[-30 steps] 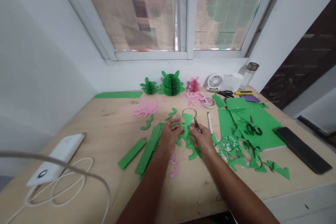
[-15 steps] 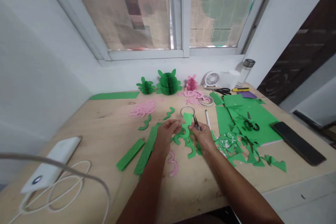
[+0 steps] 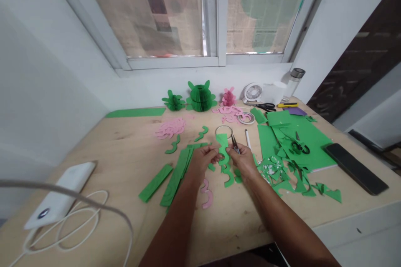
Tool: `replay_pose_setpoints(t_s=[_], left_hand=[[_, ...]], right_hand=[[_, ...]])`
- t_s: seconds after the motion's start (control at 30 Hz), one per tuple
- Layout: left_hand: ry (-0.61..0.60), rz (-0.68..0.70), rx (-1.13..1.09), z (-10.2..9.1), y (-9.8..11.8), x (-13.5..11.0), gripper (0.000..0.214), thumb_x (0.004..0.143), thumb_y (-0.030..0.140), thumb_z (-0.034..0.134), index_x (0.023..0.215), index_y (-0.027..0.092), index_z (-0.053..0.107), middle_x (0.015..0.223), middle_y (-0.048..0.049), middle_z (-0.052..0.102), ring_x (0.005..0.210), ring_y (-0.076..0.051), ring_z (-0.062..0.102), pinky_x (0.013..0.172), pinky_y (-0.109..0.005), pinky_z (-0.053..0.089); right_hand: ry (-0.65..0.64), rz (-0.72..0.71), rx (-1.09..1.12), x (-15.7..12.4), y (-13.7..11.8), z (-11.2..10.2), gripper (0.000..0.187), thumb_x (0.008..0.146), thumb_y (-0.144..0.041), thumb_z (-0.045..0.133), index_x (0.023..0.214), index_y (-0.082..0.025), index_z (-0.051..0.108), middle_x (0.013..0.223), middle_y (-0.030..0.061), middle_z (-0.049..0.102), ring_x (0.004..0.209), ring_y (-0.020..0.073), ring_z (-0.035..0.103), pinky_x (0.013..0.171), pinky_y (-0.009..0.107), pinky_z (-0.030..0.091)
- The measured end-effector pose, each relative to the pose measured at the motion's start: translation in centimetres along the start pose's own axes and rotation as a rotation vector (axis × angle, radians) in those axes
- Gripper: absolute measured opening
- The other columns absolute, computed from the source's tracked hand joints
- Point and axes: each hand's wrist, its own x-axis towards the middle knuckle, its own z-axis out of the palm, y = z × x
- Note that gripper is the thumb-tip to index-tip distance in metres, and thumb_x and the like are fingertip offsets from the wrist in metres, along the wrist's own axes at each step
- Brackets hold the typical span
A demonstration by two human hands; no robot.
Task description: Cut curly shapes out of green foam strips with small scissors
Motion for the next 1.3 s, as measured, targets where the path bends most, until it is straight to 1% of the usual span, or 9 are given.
replay_pose_setpoints(t_s=[0.1,0.2,0.3,0.47,0.7,0.9,1.1,1.3], left_hand=[[-0.012,-0.011,-0.002,0.0,0.0,0.1,0.019,0.063,0.034,0.071,0.067,0.015,0.067,0.061,-0.0052,0.068,0.054,-0.013,0.058,0.054,-0.024,0.043],[0.02,-0.004,-0.05,0.1,0.1,0.2,0.018,0.061,0.03,0.072,0.071,0.016,0.067,0.06,-0.0019,0.065,0.055,-0.013,0.06,0.055,-0.023,0.044],[0.052,0.007,-0.106,0.2,0.2,0.3,0.017,0.059,0.028,0.074,0.066,0.016,0.063,0.059,0.0018,0.061,0.052,-0.01,0.056,0.054,-0.022,0.043],[0.036,0.009,-0.152,0.4,0.7,-0.1,0.02,0.058,0.03,0.074,0.062,0.015,0.061,0.054,0.0035,0.055,0.047,-0.008,0.052,0.051,-0.021,0.043],[0.094,0.02,-0.226,0.2,1.0,-0.3,0.021,0.058,0.03,0.073,0.07,0.015,0.065,0.065,-0.0018,0.066,0.051,-0.009,0.055,0.051,-0.022,0.044],[0.118,0.024,-0.212,0.4,0.7,-0.1,0.022,0.055,0.028,0.077,0.066,0.015,0.063,0.06,0.0,0.063,0.048,-0.008,0.053,0.05,-0.021,0.044],[0.065,-0.01,-0.224,0.6,0.5,-0.3,0.027,0.053,0.028,0.081,0.06,0.015,0.06,0.056,0.0032,0.057,0.048,-0.008,0.055,0.05,-0.02,0.045],[0.04,-0.05,-0.269,0.5,0.7,-0.4,0.027,0.055,0.028,0.081,0.062,0.015,0.059,0.056,0.0032,0.057,0.048,-0.008,0.056,0.051,-0.021,0.046]], right_hand=[[-0.016,0.01,-0.011,-0.1,-0.2,-0.1,0.031,0.058,-0.043,0.076,0.065,-0.018,0.059,0.044,-0.0108,0.031,0.038,0.0051,0.02,0.036,0.022,0.011],[-0.043,0.022,-0.02,-0.1,-0.4,0.0,0.031,0.058,-0.043,0.076,0.065,-0.018,0.06,0.044,-0.0111,0.03,0.038,0.0054,0.02,0.036,0.023,0.011],[-0.079,0.038,-0.029,-0.1,-0.4,0.0,0.031,0.057,-0.043,0.076,0.064,-0.018,0.059,0.044,-0.0111,0.03,0.038,0.0052,0.02,0.037,0.023,0.011],[-0.089,0.029,-0.04,-0.1,-0.3,-0.1,0.033,0.057,-0.044,0.077,0.064,-0.018,0.058,0.045,-0.0111,0.03,0.039,0.005,0.02,0.036,0.021,0.012],[-0.1,0.02,-0.043,0.0,-0.2,-0.3,0.035,0.058,-0.046,0.077,0.064,-0.018,0.056,0.045,-0.0109,0.029,0.038,0.0048,0.02,0.036,0.021,0.012],[-0.109,0.027,-0.051,0.1,0.0,-0.3,0.037,0.057,-0.047,0.078,0.065,-0.018,0.057,0.045,-0.0109,0.03,0.038,0.0049,0.02,0.036,0.022,0.012],[-0.119,0.02,-0.045,0.1,0.5,-0.3,0.035,0.059,-0.046,0.077,0.066,-0.018,0.058,0.047,-0.0102,0.033,0.039,0.0048,0.021,0.037,0.022,0.012],[-0.119,0.006,-0.051,0.1,0.6,-0.3,0.033,0.06,-0.044,0.077,0.068,-0.017,0.059,0.048,-0.0091,0.036,0.04,0.0052,0.023,0.038,0.021,0.015]])
